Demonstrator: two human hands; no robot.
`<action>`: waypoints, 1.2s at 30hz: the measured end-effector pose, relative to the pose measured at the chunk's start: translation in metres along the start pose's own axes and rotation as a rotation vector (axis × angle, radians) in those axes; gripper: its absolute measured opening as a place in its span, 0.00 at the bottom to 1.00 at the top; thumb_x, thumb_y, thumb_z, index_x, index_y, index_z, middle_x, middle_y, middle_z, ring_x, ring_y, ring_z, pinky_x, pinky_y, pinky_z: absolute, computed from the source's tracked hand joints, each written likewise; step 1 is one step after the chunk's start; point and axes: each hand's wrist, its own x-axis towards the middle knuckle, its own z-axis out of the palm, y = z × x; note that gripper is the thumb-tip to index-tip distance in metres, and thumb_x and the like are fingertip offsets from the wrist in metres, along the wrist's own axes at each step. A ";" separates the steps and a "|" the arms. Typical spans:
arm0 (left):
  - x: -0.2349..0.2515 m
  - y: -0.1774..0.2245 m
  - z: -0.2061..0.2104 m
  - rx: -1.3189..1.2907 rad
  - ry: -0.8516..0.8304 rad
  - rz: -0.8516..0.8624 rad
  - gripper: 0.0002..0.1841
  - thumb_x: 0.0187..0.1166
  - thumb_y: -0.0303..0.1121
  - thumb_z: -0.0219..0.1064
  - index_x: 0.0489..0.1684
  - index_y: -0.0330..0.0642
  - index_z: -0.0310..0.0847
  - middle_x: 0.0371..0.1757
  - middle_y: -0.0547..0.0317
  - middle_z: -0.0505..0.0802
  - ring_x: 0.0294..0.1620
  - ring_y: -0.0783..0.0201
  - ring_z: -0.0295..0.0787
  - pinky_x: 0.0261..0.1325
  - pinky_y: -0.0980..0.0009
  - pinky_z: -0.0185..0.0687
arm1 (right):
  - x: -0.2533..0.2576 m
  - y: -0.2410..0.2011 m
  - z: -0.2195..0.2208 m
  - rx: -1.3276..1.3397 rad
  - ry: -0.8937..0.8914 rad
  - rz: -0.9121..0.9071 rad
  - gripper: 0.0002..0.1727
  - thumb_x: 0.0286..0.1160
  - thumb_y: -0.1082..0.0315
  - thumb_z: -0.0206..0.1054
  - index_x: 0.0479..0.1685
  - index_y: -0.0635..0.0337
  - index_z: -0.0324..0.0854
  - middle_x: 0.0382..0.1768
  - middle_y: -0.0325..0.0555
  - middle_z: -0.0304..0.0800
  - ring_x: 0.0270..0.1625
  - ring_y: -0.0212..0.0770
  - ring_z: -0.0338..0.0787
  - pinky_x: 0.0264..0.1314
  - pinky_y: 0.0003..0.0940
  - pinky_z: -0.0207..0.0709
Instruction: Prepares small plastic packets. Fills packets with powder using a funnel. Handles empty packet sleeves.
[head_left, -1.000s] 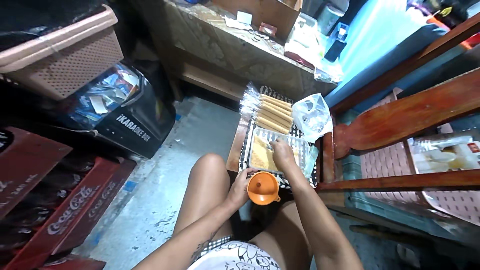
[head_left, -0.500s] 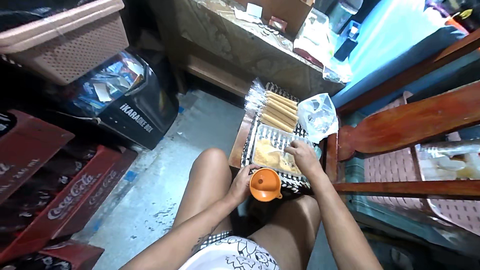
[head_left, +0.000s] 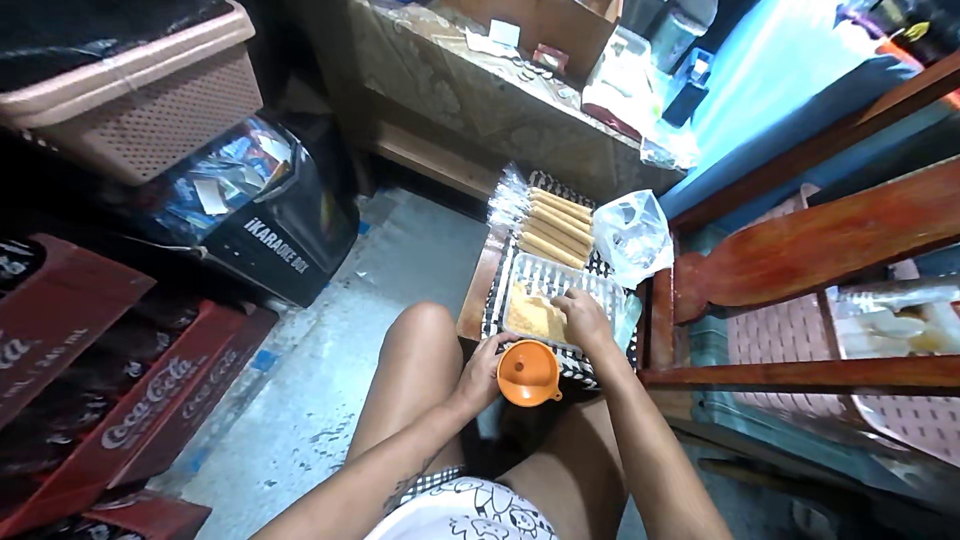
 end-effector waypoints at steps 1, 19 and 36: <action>0.000 0.001 0.000 0.001 0.001 -0.002 0.13 0.75 0.24 0.65 0.53 0.30 0.90 0.66 0.39 0.89 0.71 0.45 0.83 0.78 0.55 0.72 | -0.007 0.001 -0.005 -0.005 0.020 -0.020 0.18 0.77 0.85 0.61 0.55 0.60 0.92 0.55 0.64 0.90 0.62 0.66 0.88 0.66 0.63 0.79; 0.000 0.002 0.000 0.006 -0.009 -0.006 0.14 0.75 0.26 0.66 0.54 0.27 0.89 0.67 0.36 0.88 0.71 0.42 0.83 0.79 0.52 0.71 | -0.027 0.005 -0.007 0.236 -0.187 0.281 0.18 0.86 0.78 0.57 0.68 0.64 0.85 0.64 0.66 0.86 0.68 0.62 0.85 0.76 0.57 0.74; -0.002 0.000 0.000 0.042 -0.056 0.005 0.12 0.74 0.25 0.66 0.47 0.25 0.90 0.57 0.32 0.91 0.65 0.39 0.86 0.73 0.47 0.75 | -0.036 0.015 -0.014 0.382 -0.087 0.369 0.19 0.88 0.77 0.53 0.70 0.62 0.83 0.60 0.65 0.89 0.63 0.62 0.88 0.69 0.60 0.75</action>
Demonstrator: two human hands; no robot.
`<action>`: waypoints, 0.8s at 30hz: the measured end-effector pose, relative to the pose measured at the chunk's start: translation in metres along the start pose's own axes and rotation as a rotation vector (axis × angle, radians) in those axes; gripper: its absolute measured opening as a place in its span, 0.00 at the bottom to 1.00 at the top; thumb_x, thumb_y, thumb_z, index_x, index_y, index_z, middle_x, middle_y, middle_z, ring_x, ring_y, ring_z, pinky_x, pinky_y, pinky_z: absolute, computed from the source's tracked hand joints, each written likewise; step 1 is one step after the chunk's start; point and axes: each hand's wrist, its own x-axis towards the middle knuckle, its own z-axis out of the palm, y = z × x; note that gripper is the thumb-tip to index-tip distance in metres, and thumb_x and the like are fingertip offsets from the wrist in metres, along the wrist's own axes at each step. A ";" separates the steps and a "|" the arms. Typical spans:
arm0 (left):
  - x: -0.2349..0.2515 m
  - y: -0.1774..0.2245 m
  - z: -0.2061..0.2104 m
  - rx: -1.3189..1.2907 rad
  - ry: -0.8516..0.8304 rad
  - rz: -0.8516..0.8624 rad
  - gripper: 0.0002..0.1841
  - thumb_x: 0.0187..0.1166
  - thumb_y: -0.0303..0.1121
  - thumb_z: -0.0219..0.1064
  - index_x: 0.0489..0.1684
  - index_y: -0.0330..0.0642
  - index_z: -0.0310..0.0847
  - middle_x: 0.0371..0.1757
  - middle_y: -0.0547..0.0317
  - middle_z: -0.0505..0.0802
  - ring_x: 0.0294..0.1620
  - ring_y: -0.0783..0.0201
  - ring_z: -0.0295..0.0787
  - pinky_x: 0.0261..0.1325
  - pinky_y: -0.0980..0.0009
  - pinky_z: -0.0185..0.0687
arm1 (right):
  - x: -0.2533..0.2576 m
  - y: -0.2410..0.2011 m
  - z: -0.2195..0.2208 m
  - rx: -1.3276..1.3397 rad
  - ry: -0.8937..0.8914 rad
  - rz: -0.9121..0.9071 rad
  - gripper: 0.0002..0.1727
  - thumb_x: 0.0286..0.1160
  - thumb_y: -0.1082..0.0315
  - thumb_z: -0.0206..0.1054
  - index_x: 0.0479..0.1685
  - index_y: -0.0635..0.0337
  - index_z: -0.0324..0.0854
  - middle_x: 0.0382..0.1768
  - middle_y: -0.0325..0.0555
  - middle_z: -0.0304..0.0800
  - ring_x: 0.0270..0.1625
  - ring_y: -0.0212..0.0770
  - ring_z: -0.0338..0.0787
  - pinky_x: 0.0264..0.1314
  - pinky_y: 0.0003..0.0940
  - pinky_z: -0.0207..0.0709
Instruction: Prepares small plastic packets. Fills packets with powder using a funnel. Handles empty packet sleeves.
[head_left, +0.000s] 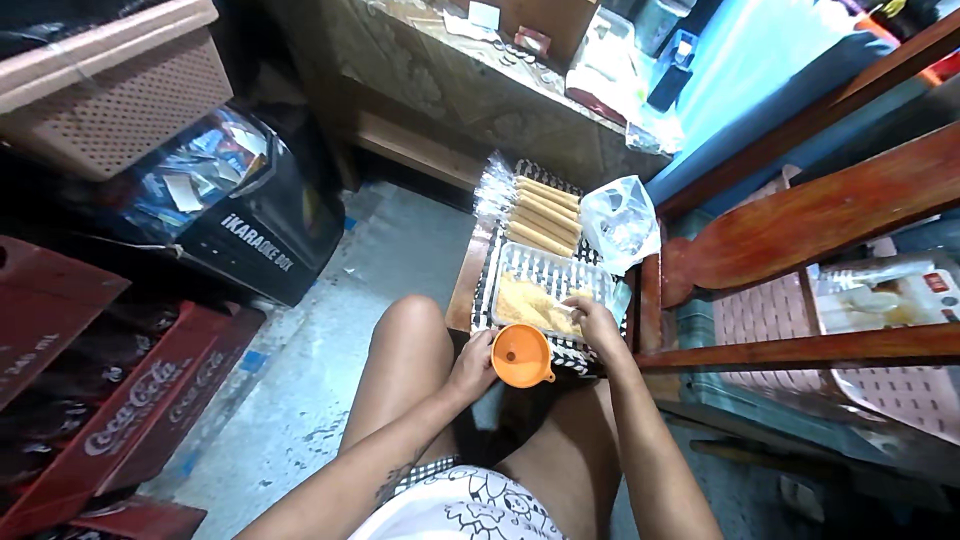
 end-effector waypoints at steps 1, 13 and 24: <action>0.000 0.001 0.000 0.002 -0.023 -0.024 0.12 0.74 0.25 0.66 0.48 0.25 0.89 0.57 0.33 0.91 0.64 0.38 0.86 0.72 0.43 0.74 | -0.001 0.000 -0.002 0.007 0.005 0.008 0.18 0.89 0.77 0.53 0.70 0.61 0.83 0.60 0.64 0.89 0.62 0.61 0.88 0.68 0.59 0.76; -0.001 -0.002 -0.001 0.015 -0.148 -0.104 0.14 0.80 0.32 0.67 0.50 0.29 0.91 0.57 0.37 0.93 0.65 0.40 0.88 0.74 0.35 0.68 | -0.020 0.002 -0.028 0.080 0.025 -0.013 0.16 0.89 0.76 0.55 0.67 0.62 0.84 0.56 0.60 0.90 0.57 0.53 0.87 0.64 0.53 0.76; 0.001 -0.005 0.000 -0.026 -0.168 -0.111 0.13 0.80 0.31 0.66 0.47 0.28 0.91 0.54 0.38 0.93 0.63 0.42 0.88 0.72 0.36 0.70 | -0.071 -0.035 -0.052 -0.166 -0.104 -0.261 0.14 0.84 0.80 0.60 0.59 0.64 0.88 0.58 0.61 0.90 0.62 0.58 0.89 0.68 0.56 0.77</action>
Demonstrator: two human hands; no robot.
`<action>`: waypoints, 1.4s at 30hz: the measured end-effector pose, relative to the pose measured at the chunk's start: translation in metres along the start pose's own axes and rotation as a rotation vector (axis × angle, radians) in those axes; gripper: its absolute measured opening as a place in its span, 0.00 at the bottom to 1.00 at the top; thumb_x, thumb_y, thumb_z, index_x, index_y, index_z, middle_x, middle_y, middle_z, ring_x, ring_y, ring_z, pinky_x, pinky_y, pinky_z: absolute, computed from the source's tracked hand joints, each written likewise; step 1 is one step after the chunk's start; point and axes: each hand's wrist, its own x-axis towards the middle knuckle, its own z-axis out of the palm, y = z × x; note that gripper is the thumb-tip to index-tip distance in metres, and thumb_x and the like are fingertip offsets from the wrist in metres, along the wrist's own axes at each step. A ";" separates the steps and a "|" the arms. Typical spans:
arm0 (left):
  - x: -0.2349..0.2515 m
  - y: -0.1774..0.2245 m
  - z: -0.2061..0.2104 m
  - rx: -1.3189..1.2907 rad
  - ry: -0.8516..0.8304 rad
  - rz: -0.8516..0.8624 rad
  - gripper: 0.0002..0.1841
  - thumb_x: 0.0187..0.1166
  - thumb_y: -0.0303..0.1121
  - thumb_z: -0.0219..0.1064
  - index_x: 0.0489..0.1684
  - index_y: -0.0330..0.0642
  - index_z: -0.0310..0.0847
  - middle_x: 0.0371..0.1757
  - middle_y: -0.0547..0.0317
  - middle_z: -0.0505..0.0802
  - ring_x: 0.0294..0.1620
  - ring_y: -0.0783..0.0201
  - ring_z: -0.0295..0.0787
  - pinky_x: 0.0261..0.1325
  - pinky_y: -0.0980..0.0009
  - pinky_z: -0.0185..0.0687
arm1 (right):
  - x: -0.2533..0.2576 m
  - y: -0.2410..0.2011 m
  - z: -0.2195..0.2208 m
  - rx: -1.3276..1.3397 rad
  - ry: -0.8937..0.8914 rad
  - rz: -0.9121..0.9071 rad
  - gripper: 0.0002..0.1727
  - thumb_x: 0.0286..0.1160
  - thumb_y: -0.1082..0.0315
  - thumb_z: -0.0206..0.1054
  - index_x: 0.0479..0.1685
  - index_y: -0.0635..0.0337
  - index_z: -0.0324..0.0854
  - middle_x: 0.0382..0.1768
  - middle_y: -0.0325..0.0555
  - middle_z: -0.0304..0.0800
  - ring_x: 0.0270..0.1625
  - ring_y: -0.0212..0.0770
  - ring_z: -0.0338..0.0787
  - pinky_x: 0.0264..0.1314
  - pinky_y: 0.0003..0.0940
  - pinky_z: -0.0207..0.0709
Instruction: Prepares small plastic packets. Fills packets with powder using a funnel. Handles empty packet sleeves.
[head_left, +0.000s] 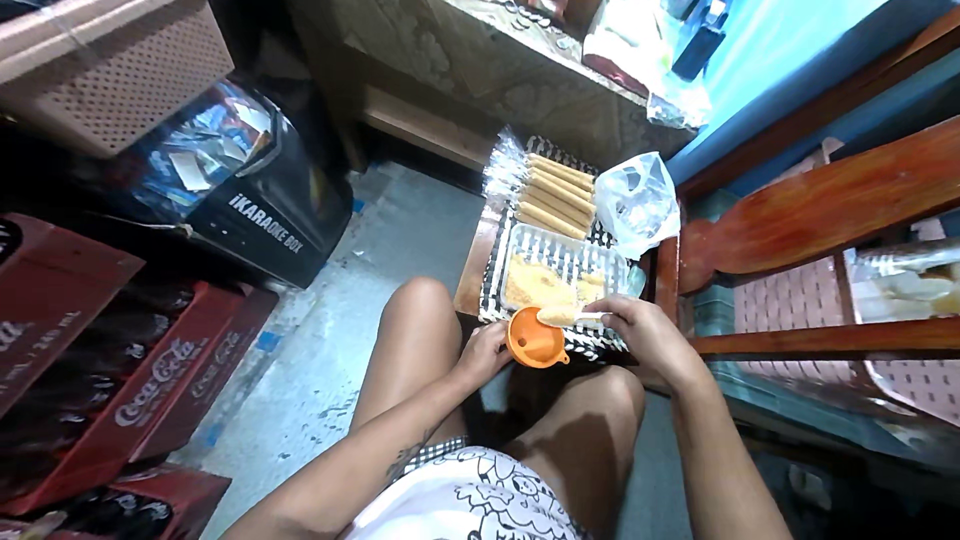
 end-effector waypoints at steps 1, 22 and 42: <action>0.000 -0.001 0.000 -0.001 -0.002 -0.001 0.12 0.80 0.31 0.67 0.46 0.28 0.91 0.53 0.38 0.93 0.62 0.43 0.88 0.71 0.36 0.70 | -0.001 -0.008 0.002 -0.064 -0.034 -0.004 0.14 0.83 0.81 0.61 0.59 0.63 0.89 0.56 0.62 0.90 0.63 0.60 0.88 0.71 0.58 0.76; 0.000 -0.007 0.003 -0.031 0.013 0.060 0.12 0.79 0.30 0.66 0.46 0.29 0.91 0.53 0.40 0.93 0.62 0.44 0.88 0.70 0.39 0.72 | -0.040 -0.061 0.041 -0.592 0.498 -0.406 0.10 0.63 0.85 0.71 0.31 0.61 0.93 0.26 0.49 0.85 0.35 0.54 0.84 0.37 0.48 0.71; 0.001 0.002 -0.001 -0.005 -0.023 0.050 0.13 0.79 0.28 0.66 0.51 0.28 0.91 0.55 0.36 0.92 0.63 0.43 0.88 0.72 0.48 0.77 | 0.056 0.047 0.028 -0.258 0.084 0.383 0.16 0.83 0.77 0.60 0.60 0.57 0.90 0.55 0.62 0.93 0.65 0.67 0.87 0.71 0.71 0.67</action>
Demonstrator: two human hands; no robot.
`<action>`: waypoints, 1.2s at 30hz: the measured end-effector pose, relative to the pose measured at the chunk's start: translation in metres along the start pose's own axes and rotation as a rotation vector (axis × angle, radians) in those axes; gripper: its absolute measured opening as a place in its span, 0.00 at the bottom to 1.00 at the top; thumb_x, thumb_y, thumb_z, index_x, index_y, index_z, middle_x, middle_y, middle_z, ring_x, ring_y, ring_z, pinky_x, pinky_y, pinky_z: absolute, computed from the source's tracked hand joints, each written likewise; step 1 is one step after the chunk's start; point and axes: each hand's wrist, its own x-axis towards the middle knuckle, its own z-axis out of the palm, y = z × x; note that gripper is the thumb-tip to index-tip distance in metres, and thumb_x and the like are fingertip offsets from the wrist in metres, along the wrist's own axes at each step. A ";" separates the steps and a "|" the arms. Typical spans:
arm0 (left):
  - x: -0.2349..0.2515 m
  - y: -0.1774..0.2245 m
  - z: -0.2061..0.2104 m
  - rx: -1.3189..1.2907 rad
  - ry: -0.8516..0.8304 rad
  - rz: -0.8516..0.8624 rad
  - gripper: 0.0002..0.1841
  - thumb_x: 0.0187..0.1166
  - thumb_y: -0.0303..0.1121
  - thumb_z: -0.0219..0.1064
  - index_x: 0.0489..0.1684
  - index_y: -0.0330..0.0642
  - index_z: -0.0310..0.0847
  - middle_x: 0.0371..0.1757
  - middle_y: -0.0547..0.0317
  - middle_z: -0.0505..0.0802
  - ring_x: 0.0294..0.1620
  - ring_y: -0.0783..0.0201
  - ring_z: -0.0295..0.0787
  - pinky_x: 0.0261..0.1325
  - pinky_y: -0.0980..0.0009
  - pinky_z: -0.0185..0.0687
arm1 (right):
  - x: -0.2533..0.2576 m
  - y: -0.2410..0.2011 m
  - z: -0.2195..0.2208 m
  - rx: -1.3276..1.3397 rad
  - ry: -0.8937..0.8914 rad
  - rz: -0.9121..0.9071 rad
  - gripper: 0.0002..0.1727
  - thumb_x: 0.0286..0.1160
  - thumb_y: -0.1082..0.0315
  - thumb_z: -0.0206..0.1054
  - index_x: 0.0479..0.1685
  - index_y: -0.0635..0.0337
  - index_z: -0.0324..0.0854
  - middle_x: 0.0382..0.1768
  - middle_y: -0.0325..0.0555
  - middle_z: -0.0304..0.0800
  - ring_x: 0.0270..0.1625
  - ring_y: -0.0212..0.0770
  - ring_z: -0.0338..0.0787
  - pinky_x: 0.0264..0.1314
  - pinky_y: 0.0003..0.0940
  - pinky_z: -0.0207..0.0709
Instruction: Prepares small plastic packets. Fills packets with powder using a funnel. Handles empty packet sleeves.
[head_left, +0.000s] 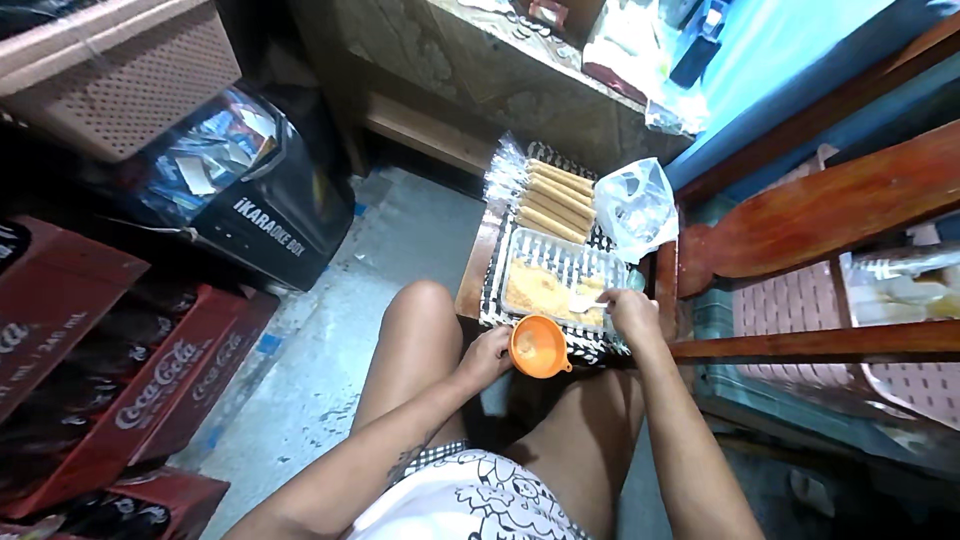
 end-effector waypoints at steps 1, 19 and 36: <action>0.000 0.000 0.000 0.000 0.005 0.001 0.13 0.79 0.28 0.66 0.51 0.28 0.91 0.55 0.36 0.92 0.63 0.43 0.88 0.71 0.48 0.77 | 0.001 -0.004 0.001 0.023 -0.033 -0.015 0.16 0.83 0.77 0.60 0.60 0.56 0.90 0.55 0.61 0.93 0.65 0.66 0.87 0.72 0.71 0.67; -0.001 -0.007 0.005 -0.008 0.049 0.018 0.12 0.79 0.29 0.67 0.49 0.28 0.91 0.55 0.36 0.93 0.63 0.46 0.88 0.72 0.51 0.77 | 0.010 0.010 0.012 0.479 -0.151 -0.112 0.14 0.86 0.79 0.57 0.61 0.66 0.85 0.45 0.55 0.91 0.45 0.46 0.87 0.55 0.47 0.79; -0.001 -0.005 0.003 -0.024 0.035 -0.013 0.12 0.79 0.28 0.67 0.48 0.28 0.91 0.54 0.37 0.93 0.62 0.45 0.88 0.71 0.49 0.77 | -0.050 0.009 -0.040 0.494 -0.104 -0.224 0.12 0.88 0.76 0.58 0.57 0.61 0.86 0.39 0.46 0.90 0.36 0.37 0.83 0.43 0.37 0.77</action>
